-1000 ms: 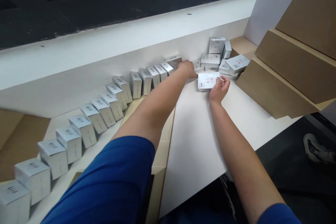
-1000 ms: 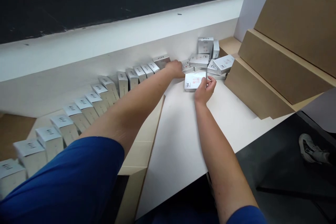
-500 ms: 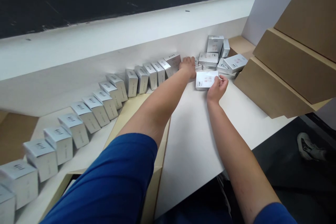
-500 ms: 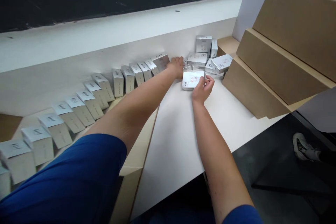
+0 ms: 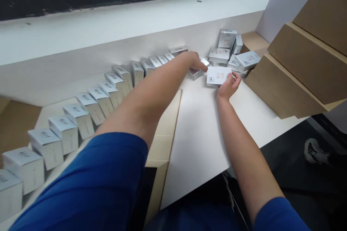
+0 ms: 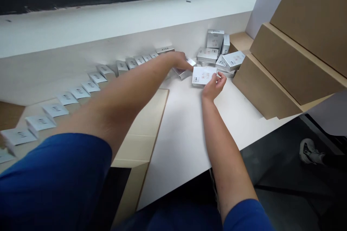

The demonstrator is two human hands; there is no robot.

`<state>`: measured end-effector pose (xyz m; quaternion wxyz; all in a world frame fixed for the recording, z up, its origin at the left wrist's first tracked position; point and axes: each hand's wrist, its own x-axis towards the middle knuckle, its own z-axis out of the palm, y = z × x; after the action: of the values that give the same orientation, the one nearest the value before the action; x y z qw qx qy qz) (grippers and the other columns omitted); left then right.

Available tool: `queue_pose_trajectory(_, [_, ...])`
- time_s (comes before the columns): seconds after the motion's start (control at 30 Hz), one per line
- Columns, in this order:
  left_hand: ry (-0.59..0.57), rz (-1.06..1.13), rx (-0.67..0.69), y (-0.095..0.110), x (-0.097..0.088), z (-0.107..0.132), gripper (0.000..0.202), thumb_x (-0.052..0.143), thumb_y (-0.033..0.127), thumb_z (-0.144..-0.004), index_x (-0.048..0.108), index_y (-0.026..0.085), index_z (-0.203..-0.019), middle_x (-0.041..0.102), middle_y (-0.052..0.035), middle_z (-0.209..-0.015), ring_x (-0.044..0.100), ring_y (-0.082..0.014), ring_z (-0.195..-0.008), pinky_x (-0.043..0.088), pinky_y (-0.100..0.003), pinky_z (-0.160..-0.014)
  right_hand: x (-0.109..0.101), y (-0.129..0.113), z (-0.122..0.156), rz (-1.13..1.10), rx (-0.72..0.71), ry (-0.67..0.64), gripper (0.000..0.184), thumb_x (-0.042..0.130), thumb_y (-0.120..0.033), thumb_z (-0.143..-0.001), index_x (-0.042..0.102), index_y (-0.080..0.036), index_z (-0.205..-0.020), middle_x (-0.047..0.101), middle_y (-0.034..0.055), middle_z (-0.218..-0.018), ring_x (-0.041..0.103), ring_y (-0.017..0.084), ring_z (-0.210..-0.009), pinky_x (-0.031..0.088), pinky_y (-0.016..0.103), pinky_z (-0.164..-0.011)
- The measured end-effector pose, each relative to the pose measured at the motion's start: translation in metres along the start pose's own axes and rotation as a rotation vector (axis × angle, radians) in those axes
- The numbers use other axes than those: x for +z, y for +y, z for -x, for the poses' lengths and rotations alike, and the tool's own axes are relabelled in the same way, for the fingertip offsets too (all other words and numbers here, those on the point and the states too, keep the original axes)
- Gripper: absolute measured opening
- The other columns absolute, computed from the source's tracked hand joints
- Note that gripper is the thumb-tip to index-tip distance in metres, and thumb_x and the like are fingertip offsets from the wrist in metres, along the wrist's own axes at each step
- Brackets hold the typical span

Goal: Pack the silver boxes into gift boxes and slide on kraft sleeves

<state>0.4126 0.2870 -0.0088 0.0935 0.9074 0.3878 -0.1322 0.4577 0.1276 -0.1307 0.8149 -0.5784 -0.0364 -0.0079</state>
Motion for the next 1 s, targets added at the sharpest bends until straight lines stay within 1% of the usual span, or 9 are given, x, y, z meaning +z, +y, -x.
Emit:
queue_pose_trajectory(0.07, [0.035,0.184,0.008,-0.014,-0.021,0.020,0.093,0.083,0.062,-0.081,0.051,0.016,-0.156,0.065,-0.0212,-0.146,0.069,-0.0422,-0.124,0.058,-0.055,-0.100,0.000,-0.001,-0.004,-0.055,-0.008,0.002,0.029,0.053,-0.044,-0.092,0.058,-0.025,-0.113,0.066,0.0022,-0.106,0.074,0.020,-0.106,0.064,0.034,-0.087])
queue_pose_trajectory(0.17, [0.063,0.474,0.140,-0.041,-0.053,0.068,0.086,0.074,0.039,-0.094,0.030,0.014,-0.163,0.061,-0.0207,-0.145,0.071,-0.0346,-0.123,0.055,-0.045,-0.094,-0.001,-0.004,-0.009,-0.141,0.016,-0.004,0.033,0.052,-0.038,-0.090,0.062,-0.022,-0.117,0.068,0.0045,-0.118,0.075,0.019,-0.108,0.062,0.026,-0.071])
queue_pose_trajectory(0.23, [0.107,0.570,0.284,-0.064,-0.068,0.113,0.083,0.071,0.028,-0.093,0.025,0.013,-0.161,0.060,-0.0202,-0.146,0.069,-0.0301,-0.124,0.051,-0.042,-0.096,-0.002,-0.008,-0.013,-0.174,0.064,-0.010,0.036,0.054,-0.035,-0.088,0.063,-0.022,-0.121,0.068,0.0053,-0.128,0.075,0.019,-0.109,0.059,0.022,-0.063])
queue_pose_trajectory(0.33, [0.175,0.578,0.467,-0.102,-0.072,0.189,0.073,0.065,0.031,-0.096,0.024,0.012,-0.154,0.061,-0.0185,-0.140,0.067,-0.0302,-0.124,0.049,-0.045,-0.097,-0.006,-0.018,-0.017,-0.261,0.198,-0.006,0.044,0.053,-0.030,-0.087,0.059,-0.027,-0.131,0.066,0.0033,-0.136,0.076,0.017,-0.106,0.058,0.022,-0.057])
queue_pose_trajectory(0.4, [0.198,0.586,0.562,-0.129,-0.062,0.239,0.078,0.070,0.044,-0.095,0.023,0.017,-0.152,0.061,-0.0147,-0.131,0.070,-0.0322,-0.119,0.052,-0.046,-0.094,-0.008,-0.028,-0.014,-0.369,0.319,-0.011,0.046,0.052,-0.029,-0.088,0.055,-0.031,-0.135,0.069,0.0006,-0.131,0.076,0.014,-0.097,0.061,0.023,-0.059])
queue_pose_trajectory(0.47, [0.229,0.631,0.663,-0.153,-0.042,0.284,0.094,0.087,0.053,-0.082,0.025,0.026,-0.147,0.059,-0.0117,-0.126,0.072,-0.0309,-0.109,0.060,-0.046,-0.087,-0.010,-0.041,-0.001,-0.483,0.427,-0.058,0.041,0.053,-0.028,-0.090,0.056,-0.031,-0.130,0.071,-0.0013,-0.119,0.074,0.011,-0.087,0.061,0.022,-0.060])
queue_pose_trajectory(0.6, [0.409,0.788,0.773,-0.179,0.014,0.356,0.095,0.099,0.054,-0.069,0.035,0.031,-0.135,0.053,-0.0087,-0.126,0.068,-0.0263,-0.100,0.063,-0.045,-0.081,-0.021,-0.079,0.069,-0.573,0.463,-0.398,0.029,0.066,-0.031,-0.086,0.062,-0.026,-0.114,0.073,-0.0009,-0.107,0.073,0.011,-0.084,0.063,0.019,-0.062])
queue_pose_trajectory(0.77, [0.646,0.838,0.789,-0.177,0.074,0.409,0.087,0.095,0.054,-0.073,0.037,0.034,-0.134,0.050,-0.0100,-0.136,0.060,-0.0319,-0.122,0.061,-0.046,-0.089,-0.065,-0.138,0.183,-0.391,0.194,-0.920,0.057,0.075,-0.048,-0.087,0.056,-0.040,-0.140,0.071,-0.0001,-0.126,0.075,0.018,-0.095,0.068,0.031,-0.066])
queue_pose_trajectory(1.0, [0.786,0.817,0.779,-0.177,0.109,0.443,0.087,0.093,0.054,-0.074,0.033,0.035,-0.134,0.051,-0.0090,-0.134,0.063,-0.0276,-0.116,0.059,-0.035,-0.078,-0.116,-0.196,0.233,-0.083,-0.372,-0.937,0.060,0.057,-0.067,-0.099,0.042,-0.044,-0.153,0.058,0.0085,-0.140,0.068,0.033,-0.124,0.067,0.051,-0.091])
